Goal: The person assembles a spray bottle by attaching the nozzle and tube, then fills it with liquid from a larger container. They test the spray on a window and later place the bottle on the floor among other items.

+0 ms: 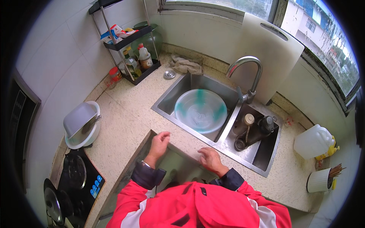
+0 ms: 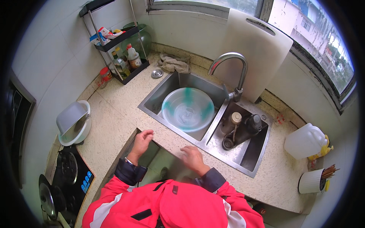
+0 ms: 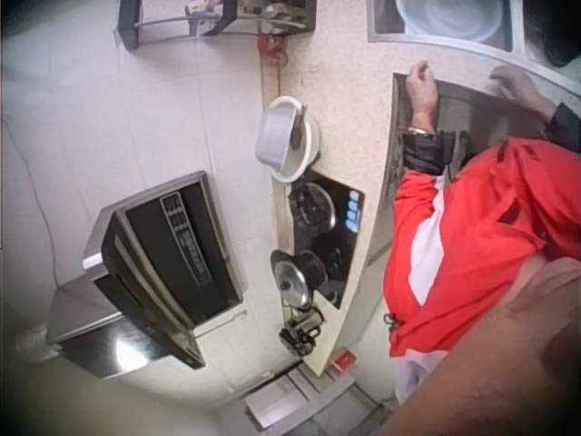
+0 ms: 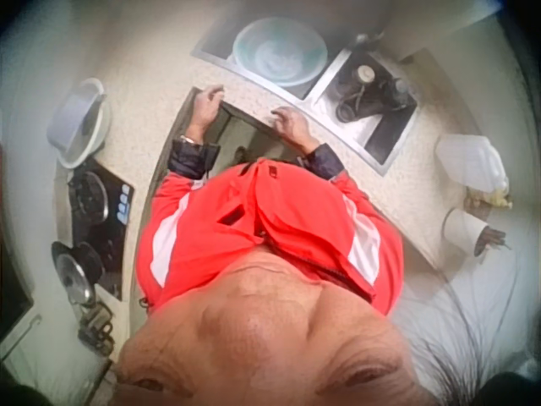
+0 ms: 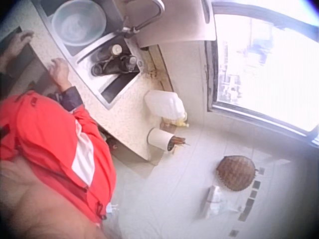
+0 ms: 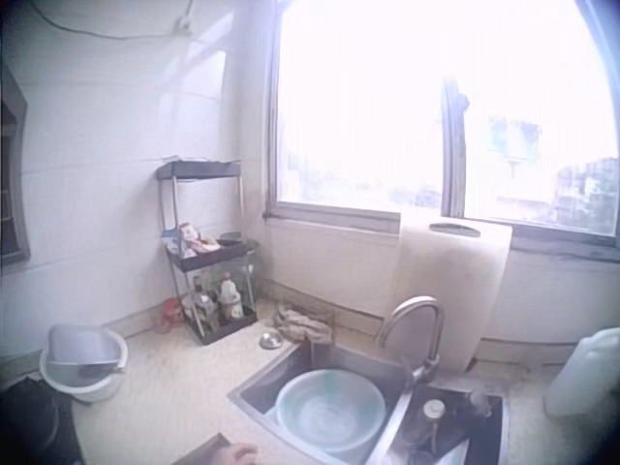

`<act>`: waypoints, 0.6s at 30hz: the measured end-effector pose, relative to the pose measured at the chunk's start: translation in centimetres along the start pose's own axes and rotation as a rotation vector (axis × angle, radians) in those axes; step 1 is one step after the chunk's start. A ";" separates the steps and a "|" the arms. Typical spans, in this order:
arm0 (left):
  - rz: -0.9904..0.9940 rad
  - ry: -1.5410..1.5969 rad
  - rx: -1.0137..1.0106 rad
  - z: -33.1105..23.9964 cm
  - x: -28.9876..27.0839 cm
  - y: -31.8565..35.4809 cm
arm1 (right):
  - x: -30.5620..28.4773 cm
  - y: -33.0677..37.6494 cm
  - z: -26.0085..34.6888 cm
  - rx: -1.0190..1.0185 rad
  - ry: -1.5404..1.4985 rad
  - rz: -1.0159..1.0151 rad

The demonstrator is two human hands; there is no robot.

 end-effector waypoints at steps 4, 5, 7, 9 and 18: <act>0.222 -0.065 -0.077 -1.9 3.8 2.0 | 0.6 -0.2 0.3 0.003 -0.047 -0.010; 0.252 -0.055 -0.084 -2.2 4.6 2.2 | 0.8 -0.2 0.5 0.003 -0.065 -0.019; 0.303 -0.057 -0.047 -3.0 5.8 2.4 | 0.9 -0.3 0.7 0.009 -0.086 -0.020; 0.344 -0.064 -0.031 -3.6 6.6 1.8 | 0.7 -0.5 0.6 0.015 -0.091 -0.012; 0.248 -0.030 0.020 -4.6 4.9 -4.5 | -0.7 -2.6 -1.2 -0.036 0.177 -0.117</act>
Point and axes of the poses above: each hand's wrist, its own y-axis away from the middle knuckle, its own x-axis out of the palm, z = x × y, the point moved 3 cm from there along -y, towards the middle knuckle
